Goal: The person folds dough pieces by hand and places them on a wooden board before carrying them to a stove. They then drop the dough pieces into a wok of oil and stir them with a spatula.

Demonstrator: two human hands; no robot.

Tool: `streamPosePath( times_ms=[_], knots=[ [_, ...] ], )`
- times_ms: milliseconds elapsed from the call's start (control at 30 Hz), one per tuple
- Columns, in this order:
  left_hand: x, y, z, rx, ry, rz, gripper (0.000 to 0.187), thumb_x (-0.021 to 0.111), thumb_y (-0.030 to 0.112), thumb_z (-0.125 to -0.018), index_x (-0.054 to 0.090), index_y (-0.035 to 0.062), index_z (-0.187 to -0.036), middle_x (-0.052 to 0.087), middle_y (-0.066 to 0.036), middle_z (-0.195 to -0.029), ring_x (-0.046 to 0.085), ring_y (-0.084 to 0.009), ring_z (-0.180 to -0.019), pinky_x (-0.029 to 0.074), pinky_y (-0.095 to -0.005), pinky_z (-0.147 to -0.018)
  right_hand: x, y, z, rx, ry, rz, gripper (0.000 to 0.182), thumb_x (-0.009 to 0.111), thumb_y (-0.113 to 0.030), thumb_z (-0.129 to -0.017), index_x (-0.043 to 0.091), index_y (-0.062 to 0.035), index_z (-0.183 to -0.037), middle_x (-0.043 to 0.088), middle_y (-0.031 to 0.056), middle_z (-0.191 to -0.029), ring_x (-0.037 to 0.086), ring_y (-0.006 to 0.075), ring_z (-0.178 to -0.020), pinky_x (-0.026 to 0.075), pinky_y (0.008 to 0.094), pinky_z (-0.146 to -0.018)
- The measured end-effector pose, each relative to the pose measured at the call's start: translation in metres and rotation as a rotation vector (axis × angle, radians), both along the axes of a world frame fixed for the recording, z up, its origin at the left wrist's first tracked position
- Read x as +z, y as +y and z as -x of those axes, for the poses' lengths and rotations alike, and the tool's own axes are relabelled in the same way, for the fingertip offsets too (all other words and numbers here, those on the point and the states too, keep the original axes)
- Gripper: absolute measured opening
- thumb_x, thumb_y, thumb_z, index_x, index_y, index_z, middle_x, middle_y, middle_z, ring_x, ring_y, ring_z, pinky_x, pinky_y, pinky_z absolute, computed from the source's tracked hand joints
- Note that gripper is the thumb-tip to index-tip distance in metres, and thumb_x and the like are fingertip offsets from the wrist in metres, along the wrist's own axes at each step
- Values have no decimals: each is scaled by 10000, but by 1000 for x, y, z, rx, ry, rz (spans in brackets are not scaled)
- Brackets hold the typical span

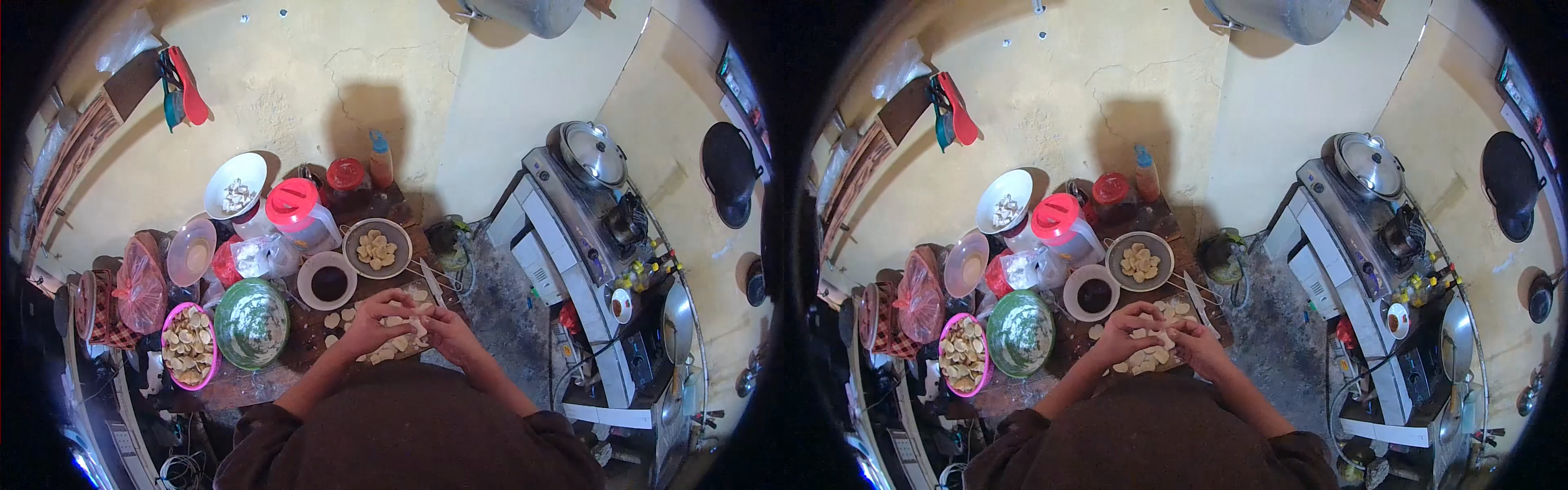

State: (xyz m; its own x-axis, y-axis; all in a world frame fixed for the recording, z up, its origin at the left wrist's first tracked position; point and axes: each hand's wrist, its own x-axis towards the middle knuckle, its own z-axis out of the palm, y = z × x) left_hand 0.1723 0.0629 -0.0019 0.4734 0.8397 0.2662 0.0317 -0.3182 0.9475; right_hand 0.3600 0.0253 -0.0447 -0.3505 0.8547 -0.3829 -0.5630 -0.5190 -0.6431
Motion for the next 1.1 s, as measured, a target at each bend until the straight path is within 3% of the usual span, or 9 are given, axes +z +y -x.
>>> streamPosePath(
  times_ms=[67,167,267,500,700,767,900,967,1100],
  knots=[
    [-10,6,3,-59,17,-171,239,713,3,-698,647,4,-927,610,-81,-938,608,-144,-838,515,-272,-747,-2,0,0,51,-281,-68,209,581,-162,-869,598,-24,-1025,620,27,-922,587,88,-800,487,222,-667],
    [-11,0,2,52,-96,76,197,695,-24,-704,652,-1,-895,615,-86,-935,617,-150,-825,525,-269,-750,8,-2,6,-32,-241,-104,209,576,-105,-864,580,22,-1030,623,80,-936,605,135,-816,502,272,-737],
    [-16,-1,4,148,-123,94,201,686,-64,-697,654,10,-881,615,-89,-944,611,-163,-885,516,-278,-783,29,-4,13,-153,-372,-354,223,612,-42,-823,580,44,-1027,628,95,-934,611,145,-820,502,272,-751],
    [-4,-6,5,174,17,125,148,685,-14,-728,661,3,-874,630,-97,-921,618,-150,-850,517,-275,-775,32,-5,8,-136,-490,-398,199,614,38,-785,596,42,-983,624,98,-951,612,150,-819,504,264,-741],
    [-11,-9,1,-37,-381,847,176,618,64,-825,616,15,-994,621,-62,-911,609,-129,-792,509,-235,-700,27,-1,1,-112,-385,-545,196,638,19,-776,609,20,-970,598,58,-936,568,134,-916,454,274,-805],
    [-13,-9,-1,-90,-433,1044,190,605,92,-841,576,12,-1011,601,-37,-868,596,-120,-745,507,-224,-685,34,-2,1,-19,-274,-379,193,621,30,-784,613,4,-976,573,58,-999,542,143,-981,428,279,-860],
    [-42,-2,8,-304,-441,1097,125,614,109,-841,584,46,-944,583,-9,-857,602,-123,-794,519,-254,-772,37,-4,3,-26,-365,-534,241,621,30,-768,603,3,-1008,546,82,-1101,525,159,-1018,436,272,-845],
    [-29,-6,3,-54,-301,1020,149,630,128,-833,600,37,-947,603,-26,-878,608,-125,-797,510,-245,-771,31,-3,2,-26,-387,-546,228,624,28,-771,599,6,-996,532,94,-1106,523,160,-1012,440,276,-838],
    [-2,-12,-2,31,-262,869,218,661,130,-806,615,-1,-974,619,-54,-886,609,-128,-786,502,-246,-720,32,-1,1,-49,-508,-610,196,620,32,-777,600,2,-970,531,98,-1084,523,156,-1007,452,279,-828]
  ],
)
